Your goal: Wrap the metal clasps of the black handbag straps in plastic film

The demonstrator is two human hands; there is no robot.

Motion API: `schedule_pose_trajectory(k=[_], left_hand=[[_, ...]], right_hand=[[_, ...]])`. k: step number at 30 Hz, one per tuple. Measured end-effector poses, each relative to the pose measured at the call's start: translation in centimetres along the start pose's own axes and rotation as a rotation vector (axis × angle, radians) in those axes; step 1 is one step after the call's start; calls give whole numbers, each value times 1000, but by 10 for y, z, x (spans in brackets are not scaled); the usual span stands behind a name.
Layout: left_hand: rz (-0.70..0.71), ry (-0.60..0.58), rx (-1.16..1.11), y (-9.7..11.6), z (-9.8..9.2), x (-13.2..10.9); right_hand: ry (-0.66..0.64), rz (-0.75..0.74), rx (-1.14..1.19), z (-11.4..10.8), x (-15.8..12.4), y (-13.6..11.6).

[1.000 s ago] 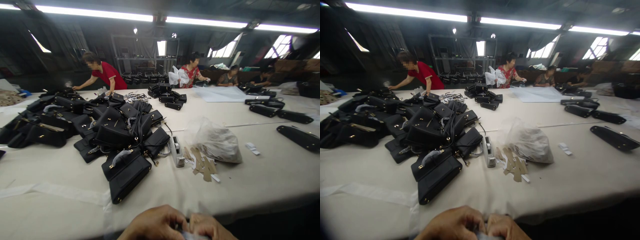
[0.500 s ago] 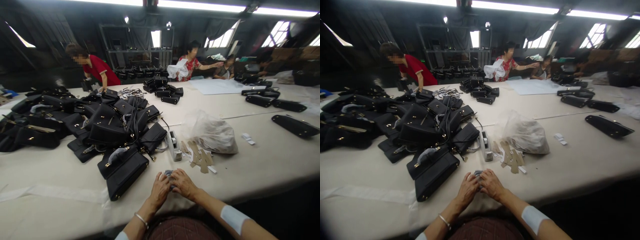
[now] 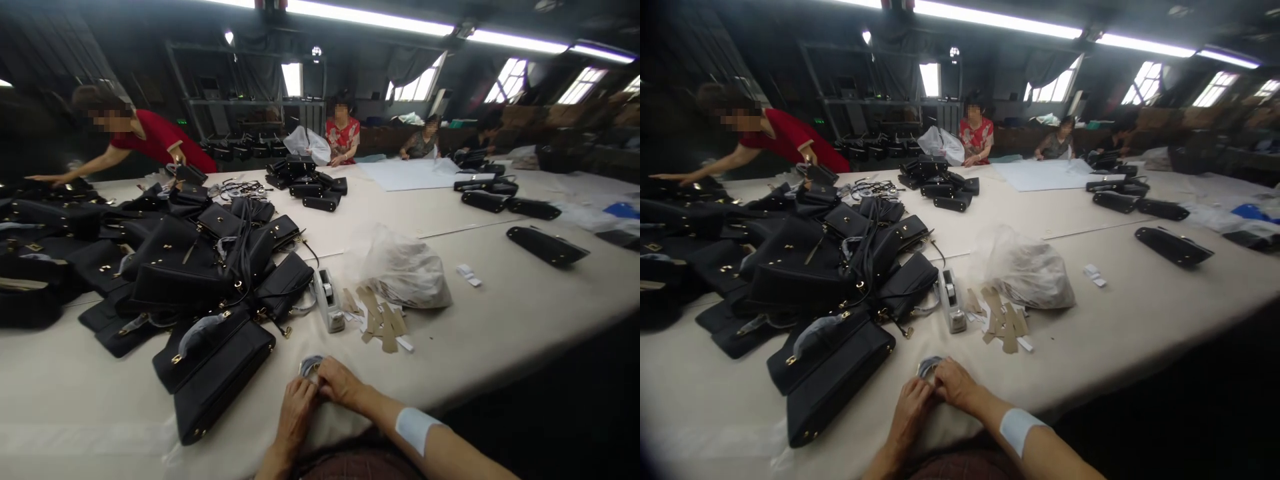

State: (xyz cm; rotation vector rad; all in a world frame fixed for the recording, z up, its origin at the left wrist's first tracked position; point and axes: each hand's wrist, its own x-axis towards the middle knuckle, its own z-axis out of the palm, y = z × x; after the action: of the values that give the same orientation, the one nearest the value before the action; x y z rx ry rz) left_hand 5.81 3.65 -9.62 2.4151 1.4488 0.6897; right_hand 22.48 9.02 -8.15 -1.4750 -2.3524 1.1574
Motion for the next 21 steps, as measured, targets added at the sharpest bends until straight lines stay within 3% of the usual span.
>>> schedule_pose_trajectory(k=[5,11,14,17,21], left_hand=[[99,91,64,1,-2,2],[92,156,106,8,0,2],[78,173,133,11,2,1],[56,187,160,13,6,-1],[-16,187,178,13,17,-7]], right_hand=[[32,132,212,-23,11,15],[373,454,179,-110,28,80],[417,570,108,-142,47,104],[355,642,52,-152,68,113],[277,658,13,-149,83,116]])
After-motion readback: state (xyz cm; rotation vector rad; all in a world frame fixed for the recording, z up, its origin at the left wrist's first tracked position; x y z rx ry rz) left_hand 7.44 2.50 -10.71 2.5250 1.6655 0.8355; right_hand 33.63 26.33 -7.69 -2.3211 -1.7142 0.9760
